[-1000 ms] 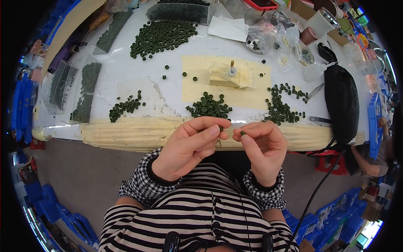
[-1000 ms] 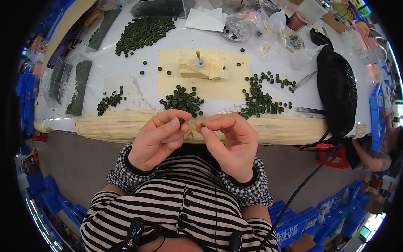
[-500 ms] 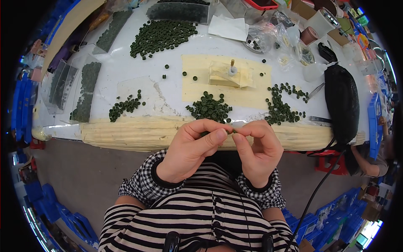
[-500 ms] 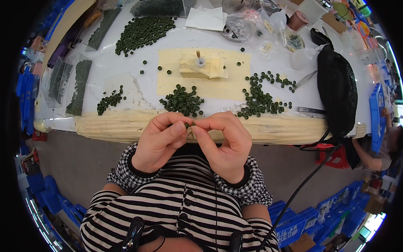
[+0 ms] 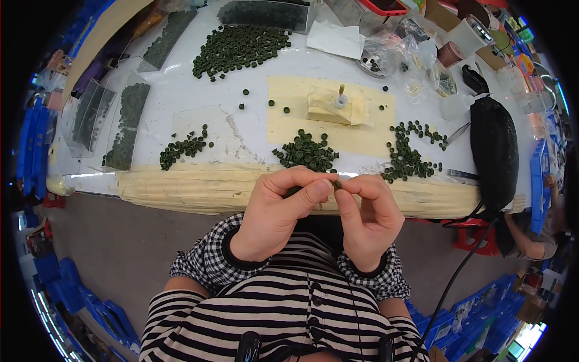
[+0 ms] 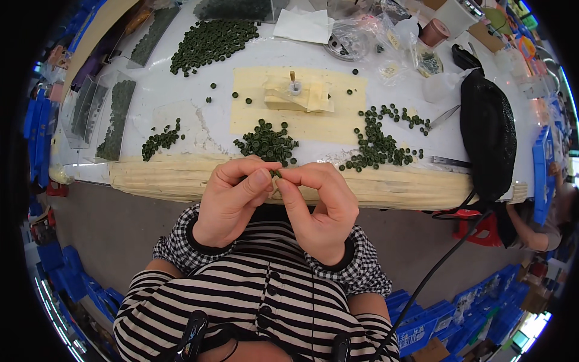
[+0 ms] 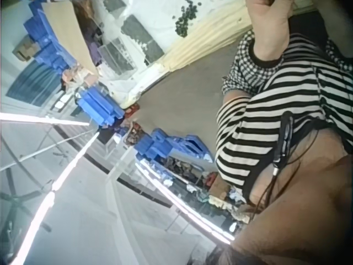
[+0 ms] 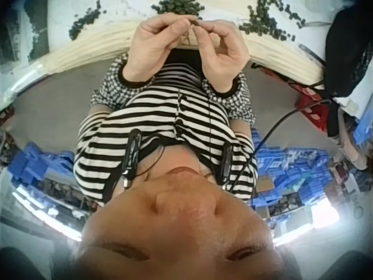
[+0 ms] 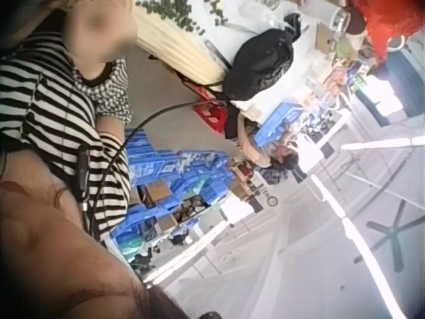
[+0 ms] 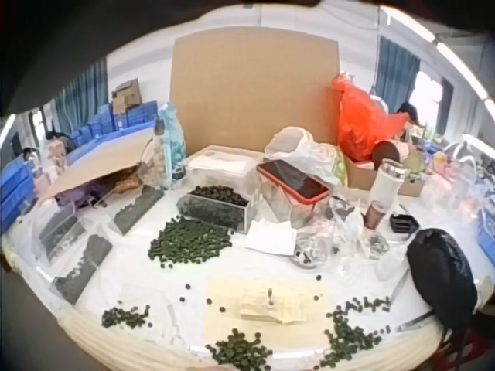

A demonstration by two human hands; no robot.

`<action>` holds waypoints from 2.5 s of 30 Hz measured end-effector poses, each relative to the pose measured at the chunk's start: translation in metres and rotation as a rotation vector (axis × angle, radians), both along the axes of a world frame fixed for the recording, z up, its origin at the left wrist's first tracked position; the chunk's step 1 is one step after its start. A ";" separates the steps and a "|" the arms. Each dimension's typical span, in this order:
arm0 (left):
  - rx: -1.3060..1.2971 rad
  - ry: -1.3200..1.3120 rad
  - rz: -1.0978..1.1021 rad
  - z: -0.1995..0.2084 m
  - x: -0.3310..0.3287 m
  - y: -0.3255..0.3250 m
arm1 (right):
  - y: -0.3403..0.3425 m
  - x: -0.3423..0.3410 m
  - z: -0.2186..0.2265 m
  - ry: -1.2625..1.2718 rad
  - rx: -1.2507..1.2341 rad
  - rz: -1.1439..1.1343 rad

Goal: Assembling and inspecting small green plastic components at a factory workbench.

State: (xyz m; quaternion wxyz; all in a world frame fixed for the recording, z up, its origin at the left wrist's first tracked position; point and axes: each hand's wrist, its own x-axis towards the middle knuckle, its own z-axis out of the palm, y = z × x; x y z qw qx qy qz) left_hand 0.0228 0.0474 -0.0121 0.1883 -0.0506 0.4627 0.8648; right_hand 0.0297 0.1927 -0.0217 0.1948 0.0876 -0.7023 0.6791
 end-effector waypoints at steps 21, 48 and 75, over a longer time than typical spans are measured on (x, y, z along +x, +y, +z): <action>-0.194 0.349 0.203 -0.011 0.003 0.009 | -0.005 0.001 0.008 0.103 0.139 -0.104; -0.070 0.216 0.170 -0.007 0.007 0.010 | -0.007 0.004 0.002 0.190 0.175 -0.111; -0.981 1.011 0.221 0.007 -0.006 -0.007 | 0.015 0.002 0.002 -0.004 0.063 0.183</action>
